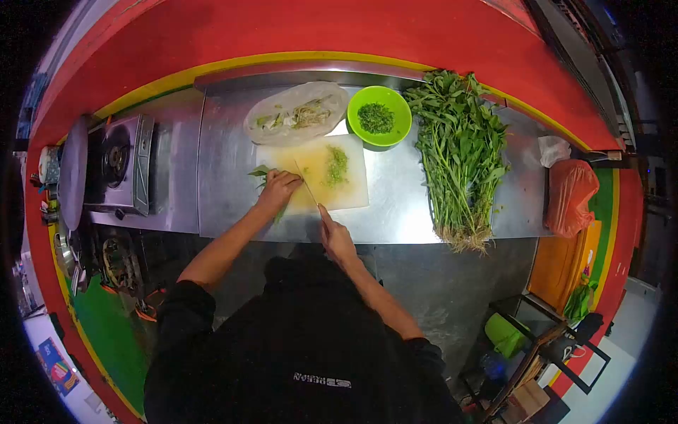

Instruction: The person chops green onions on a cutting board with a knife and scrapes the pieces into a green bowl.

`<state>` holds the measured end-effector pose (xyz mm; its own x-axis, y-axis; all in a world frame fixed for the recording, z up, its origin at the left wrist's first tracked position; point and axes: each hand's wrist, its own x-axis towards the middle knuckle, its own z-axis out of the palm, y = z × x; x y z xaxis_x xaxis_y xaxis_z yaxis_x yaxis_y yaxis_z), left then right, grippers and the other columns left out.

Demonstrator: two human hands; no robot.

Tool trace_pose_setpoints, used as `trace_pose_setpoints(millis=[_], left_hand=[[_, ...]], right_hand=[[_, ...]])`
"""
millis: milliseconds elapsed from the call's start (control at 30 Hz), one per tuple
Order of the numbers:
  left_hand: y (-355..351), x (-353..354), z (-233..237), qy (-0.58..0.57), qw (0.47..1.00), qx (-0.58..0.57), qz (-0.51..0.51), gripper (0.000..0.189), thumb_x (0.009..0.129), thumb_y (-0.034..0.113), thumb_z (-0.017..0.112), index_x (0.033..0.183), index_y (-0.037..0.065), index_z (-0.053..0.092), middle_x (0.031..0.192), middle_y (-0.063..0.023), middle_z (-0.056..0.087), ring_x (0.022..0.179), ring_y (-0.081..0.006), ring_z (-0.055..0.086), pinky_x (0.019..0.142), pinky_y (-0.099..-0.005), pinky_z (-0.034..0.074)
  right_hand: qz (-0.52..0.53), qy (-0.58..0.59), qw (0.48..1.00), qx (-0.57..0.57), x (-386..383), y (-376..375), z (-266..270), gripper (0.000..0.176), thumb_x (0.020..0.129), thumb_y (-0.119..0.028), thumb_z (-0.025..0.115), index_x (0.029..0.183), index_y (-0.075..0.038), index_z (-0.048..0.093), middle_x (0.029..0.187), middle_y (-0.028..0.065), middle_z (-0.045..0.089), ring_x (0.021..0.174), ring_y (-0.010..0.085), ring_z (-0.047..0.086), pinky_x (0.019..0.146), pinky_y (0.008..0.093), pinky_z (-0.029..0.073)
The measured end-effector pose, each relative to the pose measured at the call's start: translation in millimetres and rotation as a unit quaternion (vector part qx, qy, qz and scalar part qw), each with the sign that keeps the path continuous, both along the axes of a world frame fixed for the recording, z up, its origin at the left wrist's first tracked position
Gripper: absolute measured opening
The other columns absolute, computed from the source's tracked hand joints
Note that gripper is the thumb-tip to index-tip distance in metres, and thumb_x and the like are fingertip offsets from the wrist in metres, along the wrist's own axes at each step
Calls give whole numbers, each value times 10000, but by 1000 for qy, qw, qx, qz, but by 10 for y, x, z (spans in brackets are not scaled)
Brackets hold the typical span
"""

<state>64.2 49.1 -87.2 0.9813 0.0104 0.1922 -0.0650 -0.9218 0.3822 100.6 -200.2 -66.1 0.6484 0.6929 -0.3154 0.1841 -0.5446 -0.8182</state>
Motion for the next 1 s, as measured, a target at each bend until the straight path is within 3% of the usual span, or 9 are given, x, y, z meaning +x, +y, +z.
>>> trace_pose_setpoints(millis=[167,267,333,467,600,700,733,867,1000], left_hand=[[8,6,-56,-31,999,-17,7,218,854,91,618,1028,88,750,1054,-18,735,994,-164,659,922,-369,372],[1,18,-22,-34,999,1,7,183,848,97,629,992,94,741,1037,-9,736,985,-154,661,919,-365,372],[-8,15,-4,-33,999,0,6,171,845,100,631,979,97,737,1025,-7,735,983,-153,660,919,-366,372],[-34,22,23,-10,1000,18,11,174,842,106,622,978,104,731,997,2,712,974,-154,650,925,-384,373],[-42,39,94,-6,999,44,14,194,850,103,601,1000,108,725,1003,10,678,1002,-163,632,938,-405,375],[-68,33,146,1,998,57,21,205,848,98,588,1008,93,716,1023,-13,660,1014,-177,619,940,-417,382],[-77,27,156,1,998,51,24,213,843,95,580,1012,79,708,1034,-32,650,1016,-187,610,941,-427,390],[-86,3,148,47,997,64,12,230,839,98,578,1030,84,705,1061,-31,648,1064,-177,587,943,-414,386],[-11,-1,100,34,998,54,-7,253,840,106,596,1055,100,727,1066,-16,686,1045,-168,616,938,-381,372]], right_hand=[[-1,-28,999,30,-35,-21,3,554,1018,-59,515,1549,-181,415,660,134,575,571,194,541,605,357,489],[-13,27,999,18,-38,-16,33,548,1009,-73,529,1538,-169,423,667,189,588,566,274,583,613,395,496],[1,-42,999,28,-37,-9,-10,543,1001,-90,538,1529,-158,427,720,239,616,621,374,625,639,455,501],[30,-67,997,-32,1,9,-12,536,1009,-126,541,1530,-160,417,800,263,649,717,441,641,688,519,492],[20,-77,997,-11,22,57,-79,525,1015,-125,526,1529,-164,426,809,275,651,717,454,637,685,508,492],[17,-60,998,-26,40,90,-15,522,1014,-115,519,1527,-163,435,789,255,649,689,419,638,680,473,501],[14,6,999,-29,63,97,-18,525,1007,-99,521,1523,-153,440,756,226,636,652,352,629,675,437,506],[-1,-40,999,9,11,25,-28,536,1002,-70,525,1527,-132,437,720,189,605,613,274,592,656,394,504],[6,-13,1000,-23,13,-23,74,552,989,-55,538,1526,-127,434,728,218,594,605,299,586,652,390,505]])
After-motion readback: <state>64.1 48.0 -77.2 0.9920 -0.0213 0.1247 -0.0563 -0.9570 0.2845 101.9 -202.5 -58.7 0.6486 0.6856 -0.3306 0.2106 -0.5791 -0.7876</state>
